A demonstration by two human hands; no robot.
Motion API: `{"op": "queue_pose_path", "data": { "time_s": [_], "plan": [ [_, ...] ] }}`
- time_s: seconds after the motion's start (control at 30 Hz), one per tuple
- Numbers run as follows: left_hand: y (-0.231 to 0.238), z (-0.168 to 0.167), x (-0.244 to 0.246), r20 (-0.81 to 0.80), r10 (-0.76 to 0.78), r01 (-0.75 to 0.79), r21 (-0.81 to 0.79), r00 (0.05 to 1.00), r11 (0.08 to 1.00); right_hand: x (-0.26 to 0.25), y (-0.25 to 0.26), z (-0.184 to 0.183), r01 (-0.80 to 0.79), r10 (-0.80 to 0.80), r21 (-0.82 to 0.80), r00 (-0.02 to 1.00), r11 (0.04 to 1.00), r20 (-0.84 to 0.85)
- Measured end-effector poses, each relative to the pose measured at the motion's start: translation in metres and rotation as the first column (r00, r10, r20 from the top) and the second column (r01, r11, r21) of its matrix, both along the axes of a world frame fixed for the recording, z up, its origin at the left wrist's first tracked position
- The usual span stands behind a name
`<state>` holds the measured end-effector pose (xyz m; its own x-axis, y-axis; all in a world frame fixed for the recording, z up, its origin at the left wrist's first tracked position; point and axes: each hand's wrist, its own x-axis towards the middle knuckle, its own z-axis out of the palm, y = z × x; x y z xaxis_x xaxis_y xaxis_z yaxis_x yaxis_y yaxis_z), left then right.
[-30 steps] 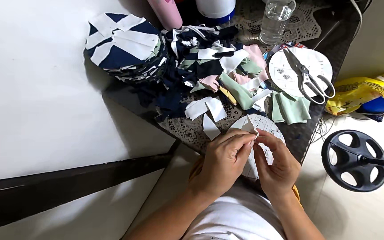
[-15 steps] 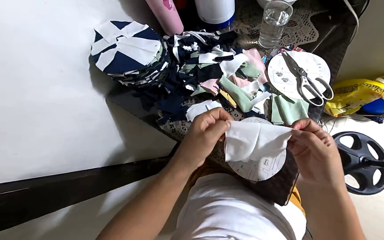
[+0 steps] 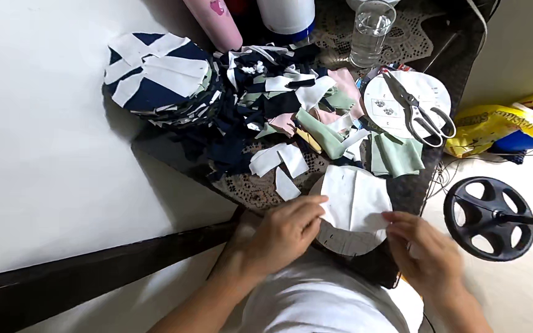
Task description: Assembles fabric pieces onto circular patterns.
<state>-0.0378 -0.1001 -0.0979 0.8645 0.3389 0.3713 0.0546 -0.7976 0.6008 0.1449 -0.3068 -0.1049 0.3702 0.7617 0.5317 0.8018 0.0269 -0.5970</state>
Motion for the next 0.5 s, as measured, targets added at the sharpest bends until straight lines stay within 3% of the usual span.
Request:
{"op": "queue_pose_path", "data": {
  "time_s": [0.07, 0.13, 0.5],
  "plan": [
    [-0.009, -0.019, -0.006, -0.027, -0.024, 0.028, 0.16, 0.999, 0.987, -0.008, -0.009, -0.023, 0.003, 0.002, -0.048, 0.993, 0.999, 0.117],
    [-0.014, -0.025, -0.009, -0.023, -0.016, 0.02, 0.221, 1.0, 0.975, -0.012, -0.015, -0.033, 0.005, 0.008, -0.077, 0.984, 0.997, 0.178],
    [-0.014, -0.028, -0.021, -0.017, 0.01, -0.006, 0.193, 1.0, 0.981, -0.014, -0.019, -0.043, 0.002, 0.018, -0.103, 0.981, 0.995, 0.192]
  ]
}}
